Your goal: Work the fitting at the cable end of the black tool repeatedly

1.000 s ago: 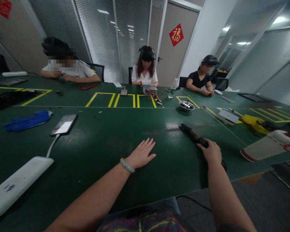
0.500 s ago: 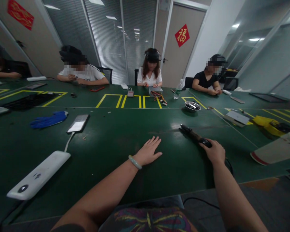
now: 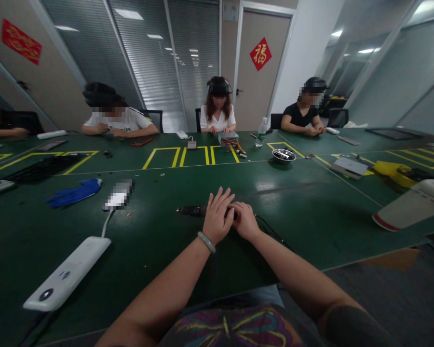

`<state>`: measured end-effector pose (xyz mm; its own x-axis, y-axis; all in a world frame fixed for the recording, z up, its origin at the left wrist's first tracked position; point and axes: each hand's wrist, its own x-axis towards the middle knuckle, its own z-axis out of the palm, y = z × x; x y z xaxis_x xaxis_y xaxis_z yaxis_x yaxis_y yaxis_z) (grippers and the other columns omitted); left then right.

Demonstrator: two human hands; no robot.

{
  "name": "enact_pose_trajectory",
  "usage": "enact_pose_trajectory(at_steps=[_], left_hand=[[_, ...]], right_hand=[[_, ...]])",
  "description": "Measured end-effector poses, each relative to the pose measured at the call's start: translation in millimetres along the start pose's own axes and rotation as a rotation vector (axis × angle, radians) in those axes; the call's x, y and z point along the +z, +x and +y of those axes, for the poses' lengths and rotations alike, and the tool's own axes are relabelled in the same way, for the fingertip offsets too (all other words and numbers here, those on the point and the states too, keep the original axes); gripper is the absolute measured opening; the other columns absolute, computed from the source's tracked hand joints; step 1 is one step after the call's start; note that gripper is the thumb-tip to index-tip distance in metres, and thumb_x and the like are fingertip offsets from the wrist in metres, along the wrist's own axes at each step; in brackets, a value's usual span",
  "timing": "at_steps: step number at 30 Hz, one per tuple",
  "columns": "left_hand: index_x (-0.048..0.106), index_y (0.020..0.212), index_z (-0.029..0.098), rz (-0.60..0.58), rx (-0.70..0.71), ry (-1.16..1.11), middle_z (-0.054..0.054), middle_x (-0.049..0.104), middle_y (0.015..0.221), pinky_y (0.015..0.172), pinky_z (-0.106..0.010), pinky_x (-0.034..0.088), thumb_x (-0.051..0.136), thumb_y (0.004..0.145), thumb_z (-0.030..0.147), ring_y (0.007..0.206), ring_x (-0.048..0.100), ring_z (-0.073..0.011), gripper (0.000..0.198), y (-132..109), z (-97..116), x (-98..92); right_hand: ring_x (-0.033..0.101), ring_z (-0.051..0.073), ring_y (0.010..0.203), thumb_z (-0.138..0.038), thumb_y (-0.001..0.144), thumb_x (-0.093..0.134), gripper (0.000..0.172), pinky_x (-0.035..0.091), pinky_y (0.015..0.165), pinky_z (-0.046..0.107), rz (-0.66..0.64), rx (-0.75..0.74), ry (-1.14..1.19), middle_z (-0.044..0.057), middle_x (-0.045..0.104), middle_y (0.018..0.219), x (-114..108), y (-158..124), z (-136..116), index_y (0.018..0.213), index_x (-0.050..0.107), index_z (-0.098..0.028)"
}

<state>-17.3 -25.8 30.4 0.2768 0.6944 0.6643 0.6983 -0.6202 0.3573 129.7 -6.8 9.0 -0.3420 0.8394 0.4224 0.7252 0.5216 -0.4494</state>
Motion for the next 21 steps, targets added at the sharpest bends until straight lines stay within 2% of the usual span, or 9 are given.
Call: enact_pose_trajectory(at_steps=[5, 9, 11, 14, 17, 21], left_hand=[[0.043, 0.135, 0.022, -0.081, -0.041, 0.061, -0.004, 0.042, 0.146, 0.117, -0.051, 0.011, 0.034, 0.095, 0.024, 0.141, 0.024, -0.0208, 0.041, -13, -9, -12.1], [0.043, 0.135, 0.023, -0.156, -0.086, 0.069, -0.003, 0.044, 0.144, 0.117, -0.048, 0.018, 0.033, 0.095, 0.024, 0.138, 0.031, -0.0199, 0.042, -16, -16, -16.4], [0.044, 0.136, 0.023, -0.18, -0.105, 0.06, -0.003, 0.046, 0.142, 0.116, -0.048, 0.022, 0.033, 0.095, 0.023, 0.136, 0.034, -0.02, 0.042, -15, -18, -15.1], [0.045, 0.135, 0.023, -0.224, -0.102, 0.051, -0.003, 0.048, 0.141, 0.115, -0.047, 0.025, 0.035, 0.094, 0.024, 0.134, 0.038, -0.02, 0.042, -15, -19, -12.9], [0.048, 0.133, 0.023, -0.263, -0.08, 0.056, -0.003, 0.05, 0.139, 0.115, -0.046, 0.026, 0.039, 0.093, 0.027, 0.133, 0.039, -0.0201, 0.04, -16, -16, -11.4], [0.05, 0.131, 0.023, -0.312, -0.027, 0.074, -0.003, 0.051, 0.138, 0.116, -0.045, 0.025, 0.047, 0.09, 0.03, 0.132, 0.041, -0.0206, 0.041, -16, -10, -5.1]], right_hand=[[0.054, 0.023, 0.103, -0.018, 0.083, 0.055, 0.036, 0.033, 0.092, 0.04, -0.092, -0.029, -0.01, 0.006, 0.064, 0.11, 18, 10, -13, 0.117, 0.06, -0.026], [0.054, 0.025, 0.107, -0.024, 0.081, 0.063, 0.042, 0.033, 0.093, 0.041, -0.167, -0.02, -0.007, 0.007, 0.063, 0.116, 14, 11, -15, 0.122, 0.057, -0.027], [0.05, 0.026, 0.117, -0.03, 0.08, 0.066, 0.052, 0.031, 0.097, 0.042, -0.161, -0.041, -0.017, 0.007, 0.058, 0.127, 1, 5, -16, 0.129, 0.051, -0.029], [0.044, 0.028, 0.124, -0.041, 0.08, 0.065, 0.064, 0.029, 0.101, 0.045, -0.052, 0.021, -0.063, 0.007, 0.051, 0.136, -32, -17, -10, 0.138, 0.041, -0.03], [0.054, 0.026, 0.112, -0.045, 0.086, 0.056, 0.05, 0.038, 0.096, 0.044, 0.017, 0.178, -0.084, 0.007, 0.059, 0.124, -67, -57, 7, 0.134, 0.048, -0.03], [0.059, 0.024, 0.098, -0.047, 0.089, 0.05, 0.038, 0.045, 0.088, 0.042, -0.047, 0.308, -0.108, 0.006, 0.062, 0.113, -95, -117, 27, 0.123, 0.059, -0.03]])
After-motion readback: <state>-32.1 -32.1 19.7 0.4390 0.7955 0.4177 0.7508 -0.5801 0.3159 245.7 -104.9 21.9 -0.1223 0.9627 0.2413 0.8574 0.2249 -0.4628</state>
